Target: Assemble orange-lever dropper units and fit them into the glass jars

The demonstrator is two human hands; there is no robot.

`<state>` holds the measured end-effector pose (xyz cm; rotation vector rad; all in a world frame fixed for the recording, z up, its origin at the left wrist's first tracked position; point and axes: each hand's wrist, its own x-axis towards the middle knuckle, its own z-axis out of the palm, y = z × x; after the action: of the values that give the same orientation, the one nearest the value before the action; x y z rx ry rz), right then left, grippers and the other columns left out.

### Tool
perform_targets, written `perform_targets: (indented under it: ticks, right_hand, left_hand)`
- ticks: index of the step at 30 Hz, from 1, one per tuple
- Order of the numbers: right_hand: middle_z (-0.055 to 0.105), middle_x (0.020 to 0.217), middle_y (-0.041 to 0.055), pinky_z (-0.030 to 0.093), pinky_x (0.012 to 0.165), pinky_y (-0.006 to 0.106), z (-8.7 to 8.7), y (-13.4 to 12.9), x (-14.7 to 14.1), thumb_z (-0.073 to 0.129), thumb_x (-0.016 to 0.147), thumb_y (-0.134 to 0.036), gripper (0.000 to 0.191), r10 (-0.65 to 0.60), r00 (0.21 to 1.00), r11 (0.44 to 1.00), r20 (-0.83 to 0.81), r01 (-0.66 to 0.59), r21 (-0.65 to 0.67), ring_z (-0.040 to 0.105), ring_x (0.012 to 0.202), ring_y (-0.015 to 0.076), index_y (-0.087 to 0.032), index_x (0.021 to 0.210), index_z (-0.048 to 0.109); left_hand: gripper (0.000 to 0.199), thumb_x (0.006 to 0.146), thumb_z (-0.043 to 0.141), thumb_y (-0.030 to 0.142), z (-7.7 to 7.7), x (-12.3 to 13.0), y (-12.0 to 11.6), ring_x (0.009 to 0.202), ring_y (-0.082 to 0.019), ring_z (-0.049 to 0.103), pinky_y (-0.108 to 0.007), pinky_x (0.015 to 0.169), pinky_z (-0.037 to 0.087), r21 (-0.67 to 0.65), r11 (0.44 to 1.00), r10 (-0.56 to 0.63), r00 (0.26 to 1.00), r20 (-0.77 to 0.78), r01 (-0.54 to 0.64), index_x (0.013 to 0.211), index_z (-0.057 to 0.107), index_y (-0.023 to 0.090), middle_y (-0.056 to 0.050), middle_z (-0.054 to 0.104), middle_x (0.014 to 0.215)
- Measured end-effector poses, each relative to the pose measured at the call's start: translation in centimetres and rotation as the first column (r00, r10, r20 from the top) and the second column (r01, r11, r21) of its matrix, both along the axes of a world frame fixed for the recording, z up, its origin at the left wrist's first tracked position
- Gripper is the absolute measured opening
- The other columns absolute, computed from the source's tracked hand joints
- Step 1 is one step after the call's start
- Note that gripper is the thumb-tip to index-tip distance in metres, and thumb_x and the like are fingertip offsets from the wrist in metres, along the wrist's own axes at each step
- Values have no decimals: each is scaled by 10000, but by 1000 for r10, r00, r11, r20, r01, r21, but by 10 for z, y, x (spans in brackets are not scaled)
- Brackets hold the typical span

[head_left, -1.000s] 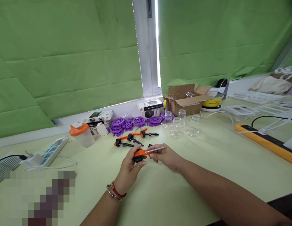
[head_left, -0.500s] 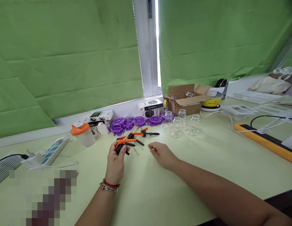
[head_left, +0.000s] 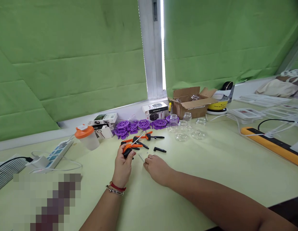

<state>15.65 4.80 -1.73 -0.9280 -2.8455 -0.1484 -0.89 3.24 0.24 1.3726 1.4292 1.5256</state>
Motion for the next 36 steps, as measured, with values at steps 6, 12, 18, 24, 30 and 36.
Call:
perform_targets:
  ticks: [6, 12, 18, 24, 30, 36]
  right_hand:
    - [609, 816, 105, 404, 706, 321, 6, -8, 6, 557, 704, -82, 161, -2, 1000, 998, 24, 4, -69, 541, 792, 217, -112, 835, 646]
    - [631, 854, 97, 393, 677, 290, 6, -5, 6, 501, 742, -55, 210, -111, 993, 979, -39, 103, -175, 569, 762, 190, -132, 886, 634]
    - [629, 807, 81, 378, 640, 266, 12, -3, 15, 506, 710, -76, 207, -189, 967, 953, -174, 137, -271, 570, 736, 178, -143, 834, 657]
    - [604, 769, 30, 397, 597, 230, 32, 1, 34, 510, 680, -57, 205, -235, 790, 896, -566, -49, -441, 530, 651, 124, -162, 777, 658]
    - [547, 717, -4, 442, 598, 244, 51, 5, 43, 548, 792, -232, 72, -432, 318, 793, -844, -311, -523, 516, 635, 115, -184, 843, 566]
    - [561, 772, 14, 483, 689, 287, 46, 5, 38, 549, 807, -276, 114, -447, 208, 809, -870, -320, -492, 556, 712, 135, -190, 881, 554]
  left_hand:
    - [464, 797, 601, 398, 3, 4, -3, 862, -179, 598, -339, 835, 449, -9, 998, -55, 992, -116, 55, 1209, 475, 226, -52, 598, 1031]
    - [479, 794, 607, 378, -2, 3, -2, 982, -207, 559, -347, 865, 429, -2, 995, -96, 974, -205, 97, 1232, 485, 227, -77, 571, 1138]
    - [451, 808, 598, 374, -8, 1, -2, 981, -196, 545, -342, 889, 418, -18, 989, -147, 959, -242, 147, 1220, 478, 235, -66, 564, 1144]
    - [417, 794, 616, 351, -3, 6, -4, 982, -197, 550, -337, 888, 423, -43, 975, -221, 955, -198, 216, 1174, 507, 219, -61, 592, 1098]
    - [418, 766, 648, 354, -3, 21, -11, 881, -177, 538, -318, 826, 435, -149, 911, -399, 914, -76, 385, 1143, 528, 221, -39, 586, 991]
    - [402, 765, 656, 316, 2, 39, -21, 835, -155, 508, -294, 788, 429, -217, 775, -597, 800, 58, 594, 1131, 531, 207, -30, 550, 937]
